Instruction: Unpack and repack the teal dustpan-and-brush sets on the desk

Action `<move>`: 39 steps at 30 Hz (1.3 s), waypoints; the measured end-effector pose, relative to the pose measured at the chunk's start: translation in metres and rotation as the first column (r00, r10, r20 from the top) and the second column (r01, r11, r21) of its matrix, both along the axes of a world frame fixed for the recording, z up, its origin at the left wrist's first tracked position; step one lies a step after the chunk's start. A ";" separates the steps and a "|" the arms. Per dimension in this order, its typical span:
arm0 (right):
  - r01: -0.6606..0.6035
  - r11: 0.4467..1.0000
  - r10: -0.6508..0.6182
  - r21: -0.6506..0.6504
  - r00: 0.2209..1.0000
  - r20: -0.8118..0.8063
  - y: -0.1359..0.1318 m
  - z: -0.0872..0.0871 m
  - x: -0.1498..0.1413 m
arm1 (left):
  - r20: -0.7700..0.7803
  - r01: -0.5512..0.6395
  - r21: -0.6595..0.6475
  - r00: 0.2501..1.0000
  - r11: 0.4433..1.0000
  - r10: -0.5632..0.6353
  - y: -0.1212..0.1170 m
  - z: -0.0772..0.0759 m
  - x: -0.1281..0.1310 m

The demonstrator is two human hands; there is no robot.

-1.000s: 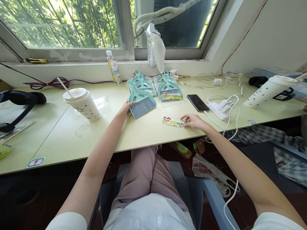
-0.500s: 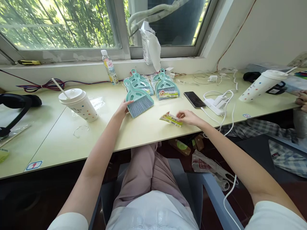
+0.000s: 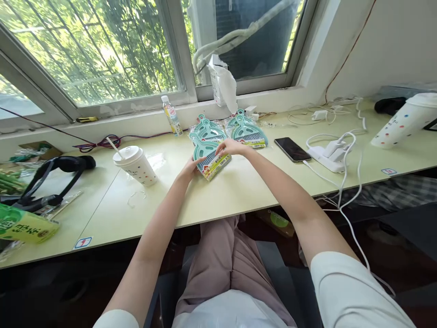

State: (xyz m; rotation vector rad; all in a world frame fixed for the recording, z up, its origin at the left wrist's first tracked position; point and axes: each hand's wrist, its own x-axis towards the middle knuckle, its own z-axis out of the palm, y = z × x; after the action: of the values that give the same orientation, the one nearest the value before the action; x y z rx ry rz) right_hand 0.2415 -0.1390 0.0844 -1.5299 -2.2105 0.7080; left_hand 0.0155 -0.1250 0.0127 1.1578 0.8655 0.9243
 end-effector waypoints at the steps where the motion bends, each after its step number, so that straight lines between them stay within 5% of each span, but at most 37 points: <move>1: 0.039 0.999 -0.039 0.006 0.999 0.018 0.008 -0.005 0.000 | -0.002 0.002 0.007 1.000 1.000 -0.002 0.000 0.000 0.000; 6: 0.219 0.971 -0.221 0.094 0.975 0.011 0.034 -0.028 0.001 | -0.054 -0.130 -0.029 0.990 0.991 0.128 0.004 -0.003 0.004; 11: 0.209 0.978 -0.205 0.005 0.964 -0.167 0.044 -0.048 0.005 | 0.055 -0.066 0.000 0.996 0.998 0.066 0.004 -0.005 0.007; 14: 0.210 0.977 -0.190 0.028 0.928 -0.322 0.039 -0.061 0.008 | 0.060 -0.130 0.004 0.990 0.992 0.129 0.004 -0.007 0.008; 16: 0.340 0.930 -0.243 0.139 0.853 -0.462 0.031 -0.069 0.007 | 0.050 -0.184 0.008 0.982 0.983 0.184 0.005 -0.007 0.008; 18: 0.522 0.822 -0.304 0.227 0.739 -0.601 0.023 -0.075 0.001 | 0.064 -0.230 0.037 0.972 0.973 0.227 0.006 -0.005 0.006; 20: 0.636 0.754 -0.353 0.162 0.600 -0.718 0.016 -0.079 -0.012 | 0.105 -0.268 0.087 0.960 0.959 0.258 0.006 0.000 0.005; 22: 0.575 0.817 -0.379 -0.042 0.481 -0.790 0.010 -0.083 -0.029 | 0.155 -0.289 0.128 0.951 0.949 0.268 0.006 0.005 0.002; 24: 0.311 0.929 -0.328 -0.198 0.451 -0.830 0.005 -0.086 -0.046 | 0.199 -0.286 0.151 0.946 0.946 0.255 0.006 0.010 -0.001; 27: 0.000 0.976 -0.197 -0.217 0.416 -0.888 -0.001 -0.091 -0.061 | 0.187 -0.241 0.217 0.961 0.946 0.202 0.004 0.011 -0.004; 34: 0.093 0.957 -0.290 -0.275 0.345 -0.893 0.002 -0.090 -0.047 | -0.048 -0.311 0.382 0.934 0.870 0.355 -0.003 0.007 0.009; 39: 0.119 0.967 -0.250 -0.224 0.295 -0.922 0.004 -0.082 -0.038 | -0.083 -0.378 0.446 0.885 0.811 0.458 0.003 0.020 -0.007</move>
State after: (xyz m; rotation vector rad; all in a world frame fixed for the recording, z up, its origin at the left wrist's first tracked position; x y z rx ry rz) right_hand 0.2036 -0.1350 0.0022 -0.9015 -1.0363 1.2522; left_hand 0.0090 -0.1220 0.0327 1.4705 1.1414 1.4375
